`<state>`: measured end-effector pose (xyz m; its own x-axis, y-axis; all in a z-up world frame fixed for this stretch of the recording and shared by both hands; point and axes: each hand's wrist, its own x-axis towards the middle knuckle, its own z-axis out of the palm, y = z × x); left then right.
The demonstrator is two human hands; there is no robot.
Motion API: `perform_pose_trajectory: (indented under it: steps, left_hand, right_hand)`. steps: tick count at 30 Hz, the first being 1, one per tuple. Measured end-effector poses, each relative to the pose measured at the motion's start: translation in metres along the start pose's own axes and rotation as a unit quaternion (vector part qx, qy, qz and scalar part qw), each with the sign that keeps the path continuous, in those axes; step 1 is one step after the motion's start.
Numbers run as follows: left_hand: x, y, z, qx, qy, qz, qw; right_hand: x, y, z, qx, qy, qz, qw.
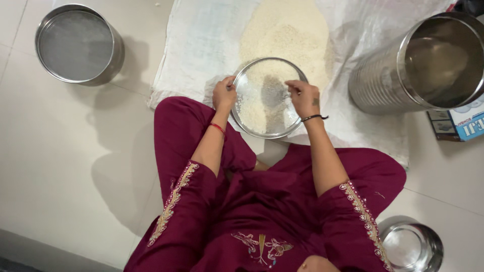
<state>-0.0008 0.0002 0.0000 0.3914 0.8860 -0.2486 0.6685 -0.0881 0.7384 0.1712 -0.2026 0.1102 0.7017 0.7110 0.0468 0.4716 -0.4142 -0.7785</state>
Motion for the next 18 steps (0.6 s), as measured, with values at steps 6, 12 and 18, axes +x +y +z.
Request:
perform_pose_trajectory:
  steps: [6, 12, 18]
  left_hand:
    - [0.002, -0.003, 0.002, 0.009, 0.002, 0.008, 1.0]
    - [0.002, -0.004, 0.005, 0.01, 0.008, 0.005, 1.0]
    - [0.001, -0.004, 0.005, 0.009, 0.007, -0.003, 1.0]
  right_hand:
    - [0.006, 0.012, -0.008, -0.005, 0.088, 0.011, 0.996]
    - [0.014, 0.066, 0.024, -0.092, 0.125, -0.051, 0.987]
    - [0.009, 0.091, 0.084, -0.29, 0.046, -0.241, 0.925]
